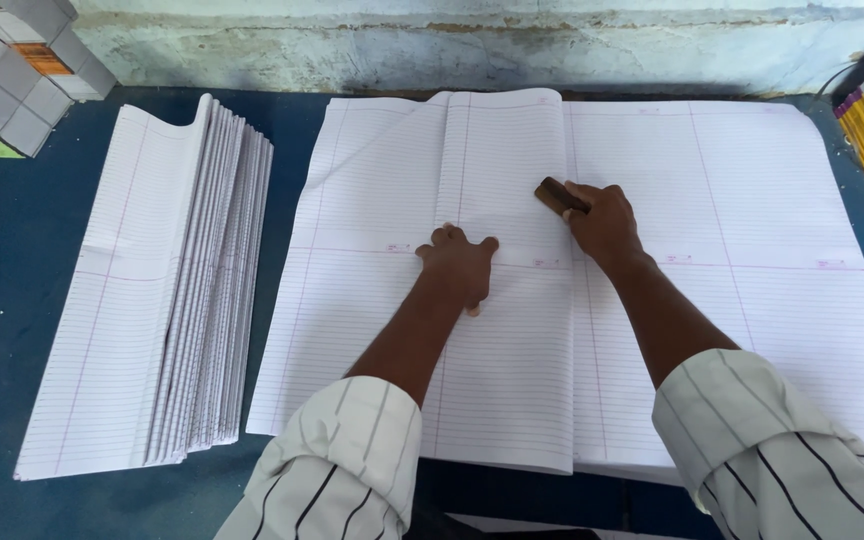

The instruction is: The person folds large sheets of lined paper in half, then uses a small wooden block to press and crease the fold. They repeat this process for multiple sheets, stacking the folded sheets to the left.

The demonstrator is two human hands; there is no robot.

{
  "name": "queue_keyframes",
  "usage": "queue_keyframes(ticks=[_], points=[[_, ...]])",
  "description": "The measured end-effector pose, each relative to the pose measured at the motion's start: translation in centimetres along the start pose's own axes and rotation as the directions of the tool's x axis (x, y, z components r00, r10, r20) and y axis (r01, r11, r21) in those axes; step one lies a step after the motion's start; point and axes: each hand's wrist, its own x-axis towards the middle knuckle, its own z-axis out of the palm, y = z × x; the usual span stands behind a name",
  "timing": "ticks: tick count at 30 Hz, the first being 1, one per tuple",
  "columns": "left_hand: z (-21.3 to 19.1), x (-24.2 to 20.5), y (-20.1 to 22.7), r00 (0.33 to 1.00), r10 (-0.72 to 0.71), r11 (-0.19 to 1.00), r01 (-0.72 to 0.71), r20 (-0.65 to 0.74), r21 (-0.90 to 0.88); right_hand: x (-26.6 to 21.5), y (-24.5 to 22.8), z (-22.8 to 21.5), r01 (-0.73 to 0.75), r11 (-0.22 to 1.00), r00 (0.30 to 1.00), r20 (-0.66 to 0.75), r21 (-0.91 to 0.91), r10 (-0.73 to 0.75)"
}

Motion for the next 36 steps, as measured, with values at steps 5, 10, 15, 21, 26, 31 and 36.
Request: queue_keyframes(ticks=[5,10,15,21,26,31,36], points=[[-0.1,0.2,0.0,1.000,0.006,1.000,-0.006,0.018,-0.026,1.2,-0.4,0.0,-0.061,0.998,0.998,0.003,-0.007,0.061],[-0.2,0.3,0.1,1.000,0.011,1.000,-0.010,0.024,-0.028,2.3,-0.8,0.0,-0.089,0.996,0.996,0.005,-0.009,0.089],[-0.3,0.3,0.1,0.999,0.018,1.000,-0.018,0.027,-0.013,4.0,-0.4,0.1,-0.081,0.997,0.997,-0.004,0.019,0.081],[-0.4,0.1,0.0,0.999,0.027,1.000,-0.026,0.025,-0.005,5.8,0.3,0.4,0.000,1.000,0.999,-0.038,0.022,0.000],[-0.5,0.2,0.0,0.999,0.031,1.000,-0.031,0.042,-0.001,7.2,0.4,0.4,-0.020,1.000,0.999,-0.040,0.022,0.021],[-0.5,0.4,0.1,0.998,0.027,0.999,-0.028,0.052,0.015,8.7,0.6,0.6,0.003,1.000,0.998,-0.066,0.016,-0.002],[-0.3,0.6,-0.1,0.998,0.048,0.999,-0.049,0.045,0.014,10.4,1.0,0.8,-0.015,1.000,0.998,-0.062,0.004,0.015]])
